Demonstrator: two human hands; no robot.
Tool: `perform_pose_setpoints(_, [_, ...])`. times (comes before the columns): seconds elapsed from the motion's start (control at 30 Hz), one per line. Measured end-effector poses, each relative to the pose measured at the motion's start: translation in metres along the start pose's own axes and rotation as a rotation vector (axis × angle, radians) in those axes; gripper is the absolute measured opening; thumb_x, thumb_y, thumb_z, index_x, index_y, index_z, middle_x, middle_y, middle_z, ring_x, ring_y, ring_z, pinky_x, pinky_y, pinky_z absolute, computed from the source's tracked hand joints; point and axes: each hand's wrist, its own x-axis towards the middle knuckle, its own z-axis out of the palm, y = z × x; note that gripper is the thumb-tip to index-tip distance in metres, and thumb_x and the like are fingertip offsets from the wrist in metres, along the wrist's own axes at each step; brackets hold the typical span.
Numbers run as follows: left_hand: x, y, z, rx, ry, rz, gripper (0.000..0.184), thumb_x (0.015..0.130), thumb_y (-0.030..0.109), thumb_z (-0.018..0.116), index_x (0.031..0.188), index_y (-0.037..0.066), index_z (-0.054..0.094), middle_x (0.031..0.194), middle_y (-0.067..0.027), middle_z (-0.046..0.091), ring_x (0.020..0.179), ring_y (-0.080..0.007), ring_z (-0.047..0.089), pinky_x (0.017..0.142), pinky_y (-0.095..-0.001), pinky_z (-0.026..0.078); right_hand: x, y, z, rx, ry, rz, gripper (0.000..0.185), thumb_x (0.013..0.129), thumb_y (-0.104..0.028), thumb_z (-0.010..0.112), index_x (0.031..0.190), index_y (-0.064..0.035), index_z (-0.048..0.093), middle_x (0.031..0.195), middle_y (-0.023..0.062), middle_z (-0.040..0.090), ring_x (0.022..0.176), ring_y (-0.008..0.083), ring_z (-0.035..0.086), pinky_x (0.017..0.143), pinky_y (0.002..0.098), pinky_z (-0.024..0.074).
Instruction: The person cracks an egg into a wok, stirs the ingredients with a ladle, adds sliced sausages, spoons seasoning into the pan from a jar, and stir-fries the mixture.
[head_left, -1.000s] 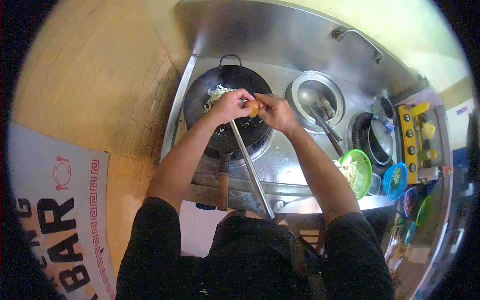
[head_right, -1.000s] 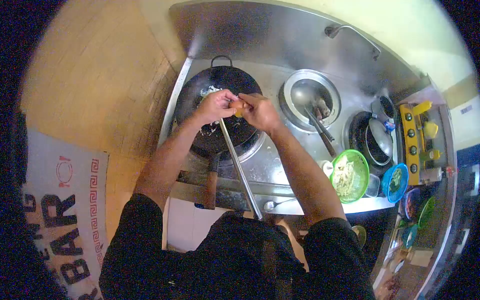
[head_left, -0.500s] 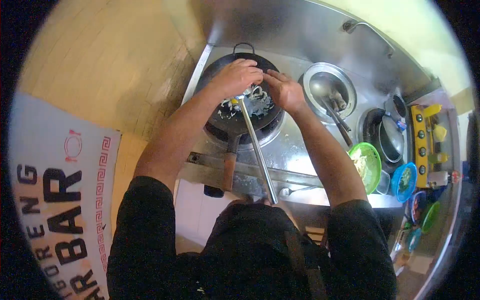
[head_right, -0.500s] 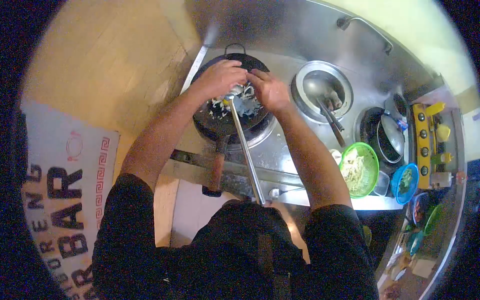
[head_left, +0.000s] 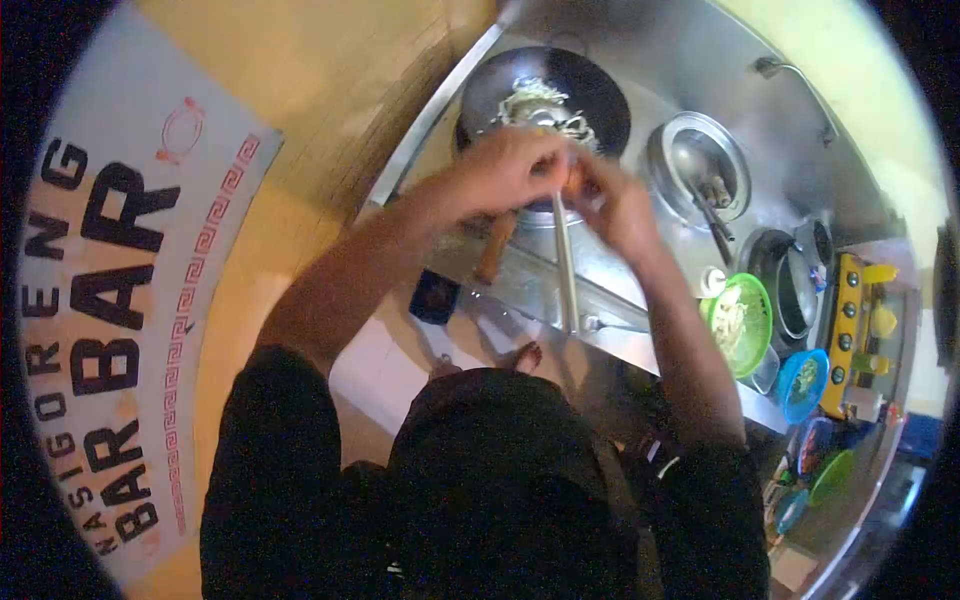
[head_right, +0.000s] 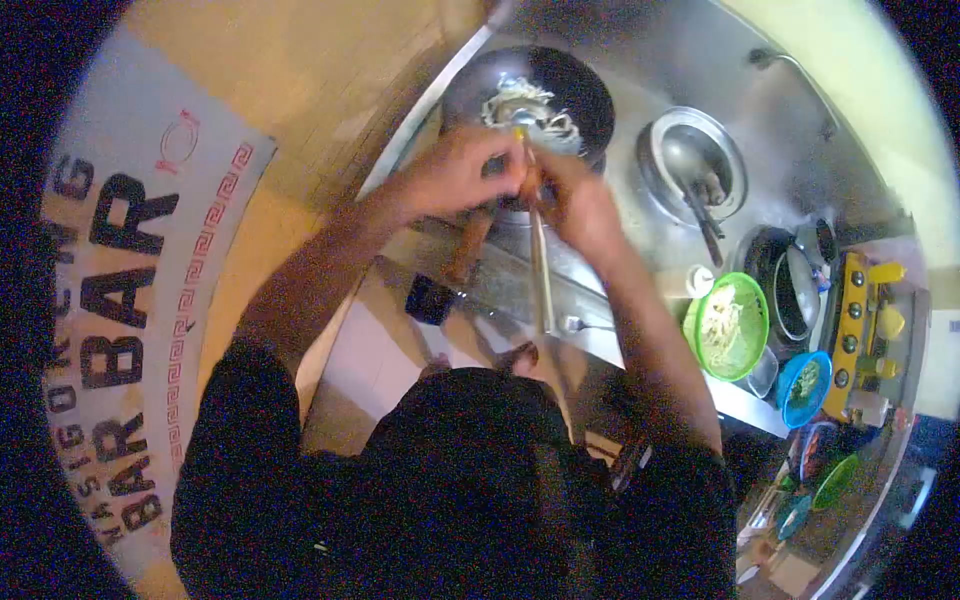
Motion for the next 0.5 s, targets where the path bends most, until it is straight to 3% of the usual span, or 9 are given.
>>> perform_pose_setpoints(0.03, [-0.04,0.005,0.004,-0.18,-0.044,-0.061,0.019,0.079,0.021,0.066,0.083,0.005,0.058,0.081,-0.0103,0.062,0.083,-0.0216,0.061,0.075,-0.0333,0.047,-0.022,-0.026,0.013,0.108,-0.084,0.055,0.049,0.073,-0.01,0.07,0.12,-0.0091,0.054,0.095,0.0127,0.063,0.086,0.0307,0.062,0.072,0.0383,0.0502])
perform_pose_setpoints(0.1, [-0.119,0.019,0.007,-0.243,-0.122,-0.249,0.02,0.078,0.019,0.07,0.086,0.005,0.059,0.084,-0.0084,0.063,0.084,-0.02,0.062,0.077,-0.0332,0.048,-0.07,-0.057,0.057,0.142,-0.246,0.183,0.053,0.073,-0.01,0.071,0.123,-0.0086,0.052,0.095,0.0142,0.063,0.087,0.0313,0.063,0.071,0.0394,0.0498])
perform_pose_setpoints(0.17, [-0.209,0.006,0.04,-0.397,-0.053,-0.494,0.021,0.078,0.02,0.071,0.089,0.005,0.06,0.088,-0.0085,0.065,0.084,-0.0215,0.062,0.078,-0.0352,0.049,-0.105,-0.07,0.12,0.286,-0.307,0.218,0.051,0.074,-0.015,0.072,0.121,-0.0091,0.053,0.098,0.0163,0.063,0.089,0.0332,0.062,0.073,0.0402,0.0501])
perform_pose_setpoints(0.23, [-0.281,-0.006,0.072,-0.373,0.106,-0.602,0.029,0.076,0.024,0.07,0.093,0.004,0.058,0.09,-0.0136,0.065,0.088,-0.0284,0.064,0.078,-0.0385,0.048,-0.109,-0.096,0.163,0.289,-0.606,0.456,0.05,0.077,-0.021,0.069,0.122,-0.0081,0.052,0.104,0.0189,0.062,0.094,0.0346,0.061,0.078,0.041,0.0501])
perform_pose_setpoints(0.27, [-0.304,-0.02,0.082,-0.398,0.089,-0.705,0.032,0.077,0.024,0.069,0.097,0.003,0.057,0.095,-0.0152,0.064,0.093,-0.0295,0.062,0.082,-0.0394,0.047,-0.121,-0.088,0.194,0.194,-0.582,0.336,0.052,0.079,-0.028,0.068,0.123,-0.007,0.051,0.114,0.0197,0.059,0.099,0.0362,0.059,0.085,0.0424,0.0488])
perform_pose_setpoints(0.33, [-0.344,-0.05,0.106,-0.453,0.058,-0.914,0.038,0.078,0.024,0.069,0.105,0.002,0.055,0.106,-0.0184,0.061,0.104,-0.0317,0.058,0.089,-0.0412,0.043,-0.118,-0.073,0.251,0.139,-0.693,0.302,0.053,0.077,-0.027,0.07,0.123,-0.0086,0.051,0.113,0.0185,0.059,0.103,0.0357,0.058,0.088,0.0414,0.0463])
perform_pose_setpoints(0.43, [-0.409,-0.124,0.162,-0.128,0.072,-0.91,0.055,0.079,0.027,0.067,0.12,-0.003,0.047,0.124,-0.0259,0.049,0.121,-0.0366,0.044,0.101,-0.0421,0.034,-0.151,-0.006,0.34,-0.004,-0.694,0.257,0.057,0.077,-0.03,0.071,0.125,-0.008,0.05,0.117,0.0196,0.057,0.107,0.0363,0.056,0.092,0.0402,0.0443])
perform_pose_setpoints(0.5, [-0.479,-0.162,0.199,0.106,-0.037,-1.052,0.062,0.08,0.031,0.065,0.126,-0.004,0.041,0.13,-0.0286,0.041,0.125,-0.0389,0.037,0.105,-0.042,0.028,-0.174,0.01,0.344,-0.058,-0.687,0.281,0.059,0.078,-0.032,0.07,0.127,-0.0067,0.049,0.121,0.0208,0.055,0.11,0.0367,0.054,0.094,0.0396,0.0433])
